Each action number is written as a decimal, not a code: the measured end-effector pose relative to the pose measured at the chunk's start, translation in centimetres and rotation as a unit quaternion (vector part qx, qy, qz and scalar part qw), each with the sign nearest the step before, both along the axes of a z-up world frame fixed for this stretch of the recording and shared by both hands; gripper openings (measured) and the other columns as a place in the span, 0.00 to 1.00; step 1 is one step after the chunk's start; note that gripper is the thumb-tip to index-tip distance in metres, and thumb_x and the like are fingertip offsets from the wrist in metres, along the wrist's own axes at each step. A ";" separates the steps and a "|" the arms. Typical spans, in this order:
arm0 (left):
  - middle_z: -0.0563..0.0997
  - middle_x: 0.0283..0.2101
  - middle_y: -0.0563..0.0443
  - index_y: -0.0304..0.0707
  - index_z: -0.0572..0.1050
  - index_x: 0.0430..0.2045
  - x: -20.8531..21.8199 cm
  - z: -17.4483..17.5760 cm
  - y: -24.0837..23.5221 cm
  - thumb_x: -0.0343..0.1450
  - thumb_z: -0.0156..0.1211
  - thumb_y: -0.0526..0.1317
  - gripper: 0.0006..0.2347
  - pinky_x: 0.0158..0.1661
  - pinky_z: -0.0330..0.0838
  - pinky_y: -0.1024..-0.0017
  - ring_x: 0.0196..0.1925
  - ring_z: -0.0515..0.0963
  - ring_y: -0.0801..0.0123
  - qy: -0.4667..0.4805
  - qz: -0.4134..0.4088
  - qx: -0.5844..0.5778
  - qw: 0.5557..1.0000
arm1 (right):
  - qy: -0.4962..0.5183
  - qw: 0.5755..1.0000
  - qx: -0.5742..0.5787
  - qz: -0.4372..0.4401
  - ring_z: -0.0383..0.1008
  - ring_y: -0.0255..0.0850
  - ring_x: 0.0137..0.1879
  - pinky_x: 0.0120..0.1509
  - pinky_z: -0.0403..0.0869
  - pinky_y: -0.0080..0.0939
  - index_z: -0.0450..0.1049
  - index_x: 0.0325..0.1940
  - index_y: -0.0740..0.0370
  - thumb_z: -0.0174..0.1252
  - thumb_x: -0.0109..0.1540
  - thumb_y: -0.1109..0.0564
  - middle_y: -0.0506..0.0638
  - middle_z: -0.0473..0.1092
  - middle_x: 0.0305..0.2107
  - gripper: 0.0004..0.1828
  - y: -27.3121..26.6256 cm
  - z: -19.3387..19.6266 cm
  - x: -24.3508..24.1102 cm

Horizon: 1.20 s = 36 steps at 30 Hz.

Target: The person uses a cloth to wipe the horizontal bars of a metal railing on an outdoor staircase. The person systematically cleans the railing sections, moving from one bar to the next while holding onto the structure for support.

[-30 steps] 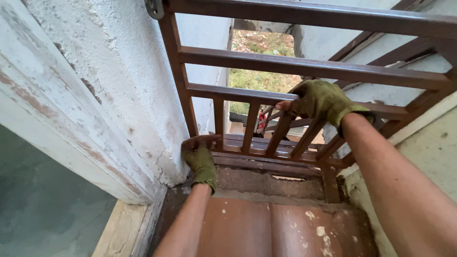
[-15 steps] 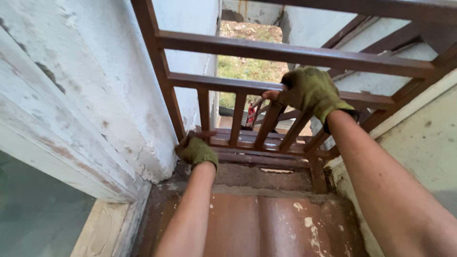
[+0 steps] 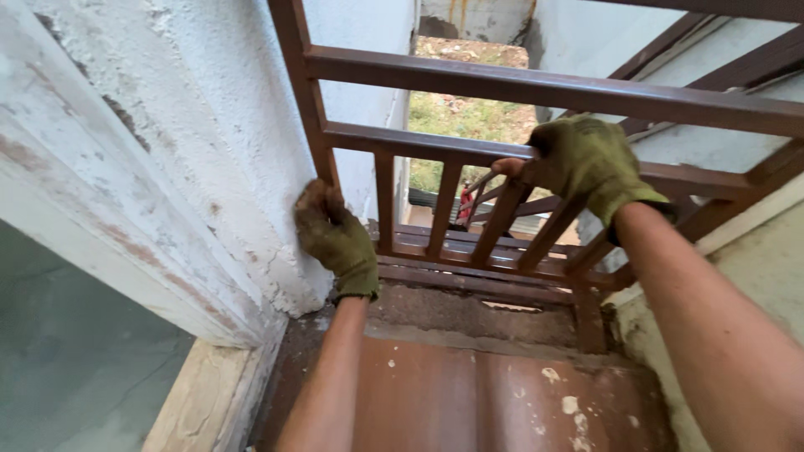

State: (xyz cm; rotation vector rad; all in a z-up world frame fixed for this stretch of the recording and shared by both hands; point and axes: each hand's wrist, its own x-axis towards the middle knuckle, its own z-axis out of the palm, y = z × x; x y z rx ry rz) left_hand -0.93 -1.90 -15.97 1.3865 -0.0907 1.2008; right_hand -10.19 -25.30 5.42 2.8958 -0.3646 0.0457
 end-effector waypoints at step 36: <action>0.77 0.48 0.41 0.34 0.70 0.46 0.9 -6.7 2.0 0.71 0.57 0.33 0.11 0.51 0.77 0.60 0.50 0.78 0.48 0.148 0.191 0.329 0.913 | -0.101 0.993 -0.039 0.056 0.79 0.48 0.31 0.36 0.75 0.49 0.81 0.29 0.50 0.46 0.57 0.12 0.53 0.76 0.21 0.43 -0.2 -0.7 -0.6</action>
